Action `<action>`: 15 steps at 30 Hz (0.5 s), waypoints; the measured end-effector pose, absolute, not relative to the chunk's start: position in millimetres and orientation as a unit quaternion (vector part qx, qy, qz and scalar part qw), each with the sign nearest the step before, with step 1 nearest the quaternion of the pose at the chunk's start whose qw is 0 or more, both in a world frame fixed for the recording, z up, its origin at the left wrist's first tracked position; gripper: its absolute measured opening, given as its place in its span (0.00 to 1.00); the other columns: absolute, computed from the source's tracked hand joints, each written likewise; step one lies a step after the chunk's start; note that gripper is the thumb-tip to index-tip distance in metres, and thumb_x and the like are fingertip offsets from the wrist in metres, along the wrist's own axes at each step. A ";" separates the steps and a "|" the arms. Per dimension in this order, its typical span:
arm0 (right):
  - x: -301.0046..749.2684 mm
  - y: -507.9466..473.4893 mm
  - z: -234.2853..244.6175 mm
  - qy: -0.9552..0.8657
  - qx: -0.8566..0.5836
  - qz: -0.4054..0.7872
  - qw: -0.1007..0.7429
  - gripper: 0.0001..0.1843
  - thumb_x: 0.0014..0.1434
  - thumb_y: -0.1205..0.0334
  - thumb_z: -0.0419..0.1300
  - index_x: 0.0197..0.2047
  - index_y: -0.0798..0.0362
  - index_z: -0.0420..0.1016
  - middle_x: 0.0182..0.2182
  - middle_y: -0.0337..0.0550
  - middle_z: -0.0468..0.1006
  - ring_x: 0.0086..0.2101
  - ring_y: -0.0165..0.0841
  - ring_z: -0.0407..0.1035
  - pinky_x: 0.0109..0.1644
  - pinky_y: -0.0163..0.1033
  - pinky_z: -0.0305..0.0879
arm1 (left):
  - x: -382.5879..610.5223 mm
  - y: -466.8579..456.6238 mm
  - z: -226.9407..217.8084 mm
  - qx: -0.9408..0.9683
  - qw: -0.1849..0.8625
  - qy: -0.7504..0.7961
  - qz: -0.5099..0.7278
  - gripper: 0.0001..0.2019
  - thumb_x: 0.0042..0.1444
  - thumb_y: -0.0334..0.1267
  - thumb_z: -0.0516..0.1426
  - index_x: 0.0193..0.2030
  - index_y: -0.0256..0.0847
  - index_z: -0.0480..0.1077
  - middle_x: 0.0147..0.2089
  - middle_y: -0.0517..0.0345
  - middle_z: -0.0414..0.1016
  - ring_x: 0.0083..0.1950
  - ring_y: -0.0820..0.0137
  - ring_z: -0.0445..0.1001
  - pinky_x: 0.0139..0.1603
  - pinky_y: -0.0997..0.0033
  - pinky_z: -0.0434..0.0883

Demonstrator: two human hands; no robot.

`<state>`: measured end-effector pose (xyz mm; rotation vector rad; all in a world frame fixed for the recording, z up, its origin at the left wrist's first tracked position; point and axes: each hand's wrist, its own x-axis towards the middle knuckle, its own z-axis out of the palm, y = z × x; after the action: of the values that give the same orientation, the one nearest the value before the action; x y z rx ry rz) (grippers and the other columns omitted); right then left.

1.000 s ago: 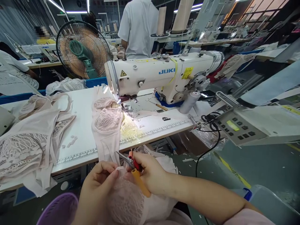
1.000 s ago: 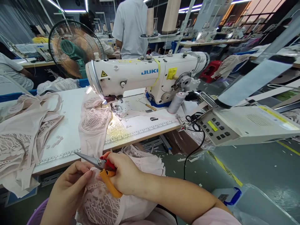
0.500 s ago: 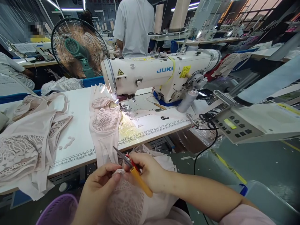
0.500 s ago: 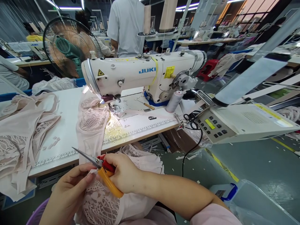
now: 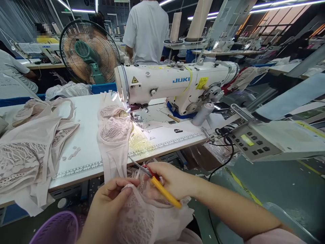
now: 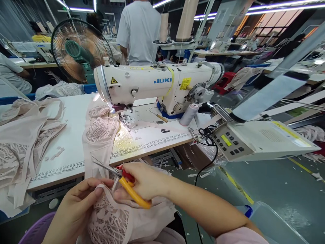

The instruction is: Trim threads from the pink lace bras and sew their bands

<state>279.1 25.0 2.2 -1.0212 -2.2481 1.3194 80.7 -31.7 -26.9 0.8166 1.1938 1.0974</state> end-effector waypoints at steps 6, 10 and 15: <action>310.9 34.0 13.6 -0.881 -0.360 0.307 -0.017 0.22 0.49 0.45 0.60 0.23 0.53 0.56 0.21 0.34 0.60 0.22 0.26 0.51 0.26 0.32 0.46 | 80.9 -31.1 -26.3 0.365 0.631 0.530 0.432 0.12 0.43 0.46 0.66 0.27 0.38 0.75 0.28 0.55 0.78 0.31 0.70 0.72 0.33 0.75 0.67; 314.2 28.3 11.9 -0.886 -0.368 0.276 -0.054 0.17 0.50 0.51 0.60 0.24 0.53 0.60 0.22 0.34 0.63 0.22 0.26 0.51 0.24 0.32 0.45 | 82.2 -31.7 -29.5 0.373 0.622 0.536 0.432 0.13 0.41 0.47 0.66 0.26 0.38 0.74 0.25 0.56 0.76 0.27 0.72 0.70 0.29 0.76 0.65; 312.5 25.2 15.7 -0.888 -0.381 0.249 -0.070 0.15 0.50 0.52 0.59 0.23 0.53 0.61 0.20 0.34 0.63 0.21 0.25 0.51 0.24 0.32 0.45 | 81.2 -35.1 -31.2 0.382 0.607 0.550 0.428 0.13 0.42 0.48 0.65 0.27 0.39 0.74 0.23 0.59 0.72 0.25 0.74 0.68 0.25 0.78 0.62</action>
<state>312.5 25.2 15.7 -1.2515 -2.9200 0.8197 81.2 -35.1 -31.2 0.8820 1.2721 0.9887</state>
